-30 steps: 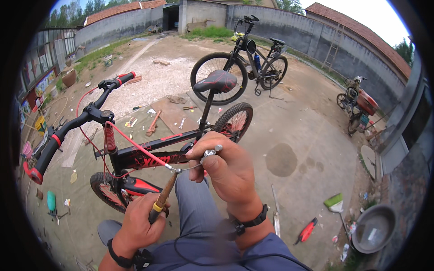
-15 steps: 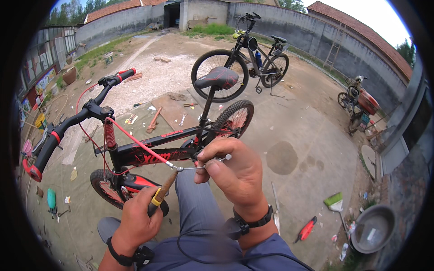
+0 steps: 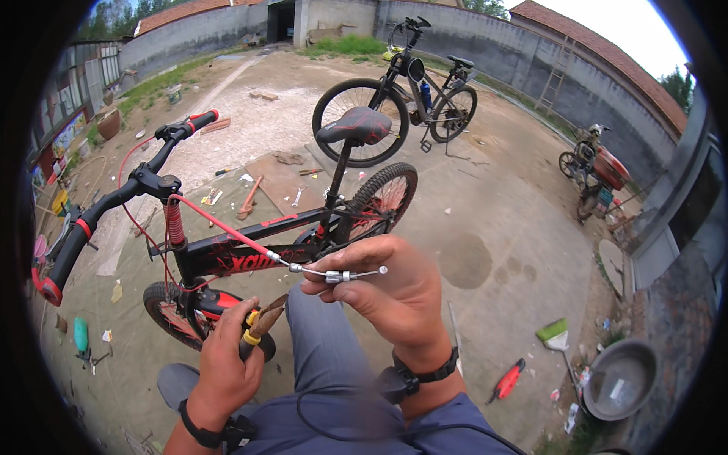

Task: The person uses pliers to adjust a small metal ferrule on a red brake cable. They then thread the cable through the brake lever on the handlebar and tighten the cable with their hands.

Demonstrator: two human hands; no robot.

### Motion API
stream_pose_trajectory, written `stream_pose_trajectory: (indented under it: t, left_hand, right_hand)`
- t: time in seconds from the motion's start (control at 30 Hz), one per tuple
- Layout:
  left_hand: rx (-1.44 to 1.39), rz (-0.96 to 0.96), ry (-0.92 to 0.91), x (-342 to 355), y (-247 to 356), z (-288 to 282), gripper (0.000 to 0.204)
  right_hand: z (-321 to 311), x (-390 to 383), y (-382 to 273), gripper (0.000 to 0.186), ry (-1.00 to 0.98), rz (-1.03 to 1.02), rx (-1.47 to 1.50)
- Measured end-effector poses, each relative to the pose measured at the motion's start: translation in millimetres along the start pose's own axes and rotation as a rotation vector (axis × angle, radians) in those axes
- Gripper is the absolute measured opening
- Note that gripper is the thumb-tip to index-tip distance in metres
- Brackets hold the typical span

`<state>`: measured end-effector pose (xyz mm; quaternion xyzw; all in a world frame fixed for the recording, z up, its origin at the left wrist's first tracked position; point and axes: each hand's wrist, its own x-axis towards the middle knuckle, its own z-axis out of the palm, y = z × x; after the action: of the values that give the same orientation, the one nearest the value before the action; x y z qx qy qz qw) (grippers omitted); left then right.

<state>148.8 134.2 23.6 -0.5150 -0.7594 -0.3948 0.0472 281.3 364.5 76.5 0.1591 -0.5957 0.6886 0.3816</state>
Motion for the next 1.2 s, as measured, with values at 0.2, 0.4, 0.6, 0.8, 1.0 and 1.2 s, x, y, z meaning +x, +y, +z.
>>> stream_pose_trajectory:
  t: [0.2, 0.4, 0.6, 0.8, 1.0, 1.2]
  left_hand:
    - [-0.008, 0.018, 0.044, 1, 3, 8, 0.072]
    - [-0.071, -0.059, 0.035, -3, 1, 12, 0.074]
    - [-0.045, -0.039, 0.064, -6, -1, 14, 0.076]
    - [0.023, 0.012, 0.143, -12, -6, 10, 0.079]
    - [0.087, 0.009, 0.212, -15, -8, 11, 0.079]
    - [0.143, 0.019, 0.275, -16, -11, 11, 0.078]
  right_hand:
    - [-3, 4, 7, 0.021, -0.062, -0.088, -0.059]
    - [8, -1, 6, 0.021, -0.058, 0.036, 0.005]
    - [30, -7, 11, 0.021, -0.018, 0.064, -0.022]
    - [40, -9, 16, 0.023, -0.019, 0.013, -0.072]
    - [40, -13, 14, 0.025, -0.043, -0.01, -0.163]
    - [44, -13, 16, 0.027, -0.023, -0.062, -0.256]
